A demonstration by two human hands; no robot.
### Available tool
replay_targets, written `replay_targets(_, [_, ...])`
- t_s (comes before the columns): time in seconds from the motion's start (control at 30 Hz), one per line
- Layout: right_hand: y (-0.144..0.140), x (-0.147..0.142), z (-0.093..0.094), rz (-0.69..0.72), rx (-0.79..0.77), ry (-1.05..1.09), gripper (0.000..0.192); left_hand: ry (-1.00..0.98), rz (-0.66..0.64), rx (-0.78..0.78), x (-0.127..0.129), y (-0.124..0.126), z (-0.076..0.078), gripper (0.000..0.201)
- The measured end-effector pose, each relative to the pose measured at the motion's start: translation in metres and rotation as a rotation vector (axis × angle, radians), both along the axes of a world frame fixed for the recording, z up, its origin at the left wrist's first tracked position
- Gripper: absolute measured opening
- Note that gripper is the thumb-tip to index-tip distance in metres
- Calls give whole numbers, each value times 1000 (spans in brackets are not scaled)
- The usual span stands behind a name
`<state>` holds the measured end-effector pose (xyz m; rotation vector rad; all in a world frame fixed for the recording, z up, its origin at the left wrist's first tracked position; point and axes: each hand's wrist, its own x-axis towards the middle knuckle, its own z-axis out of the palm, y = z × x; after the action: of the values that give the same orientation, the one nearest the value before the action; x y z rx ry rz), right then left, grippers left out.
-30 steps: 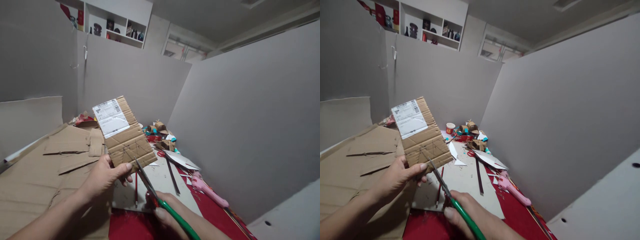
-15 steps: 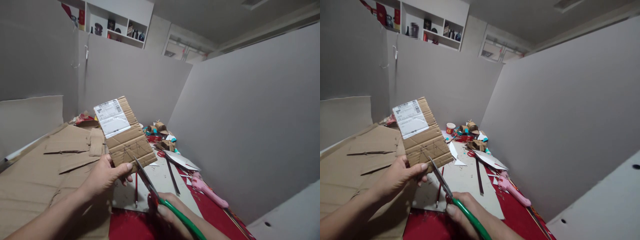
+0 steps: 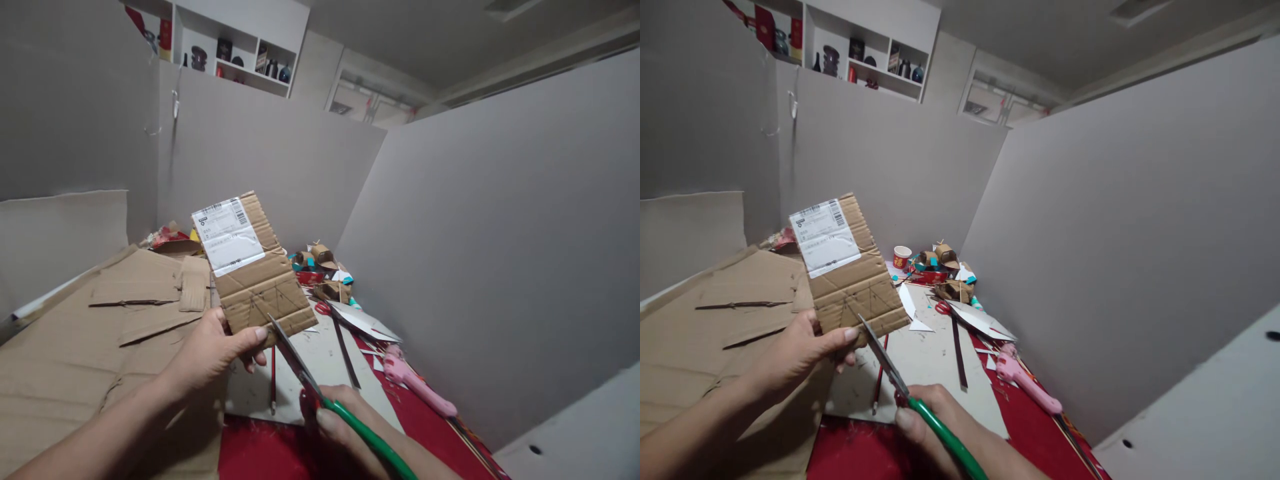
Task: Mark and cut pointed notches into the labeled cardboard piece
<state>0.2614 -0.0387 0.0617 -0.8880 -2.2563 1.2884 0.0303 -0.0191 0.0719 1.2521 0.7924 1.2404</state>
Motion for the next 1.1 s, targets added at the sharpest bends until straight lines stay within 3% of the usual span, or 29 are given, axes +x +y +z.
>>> replay_targets(0.17, [0,3,5,2,-4,-41,53,-4,-17,8,-1,0,0,35])
replay_targets(0.5, [5,3,7,170,56,-31,59,4,-14,-7,0,0,0,35])
replay_targets(0.7, [5,5,5,165,88,-23,51,12,-4,-24,1,1,-1,33])
replay_targets(1.1, [1,2,7,85,111,-61,60,25,8,-12,2,2,-4,32])
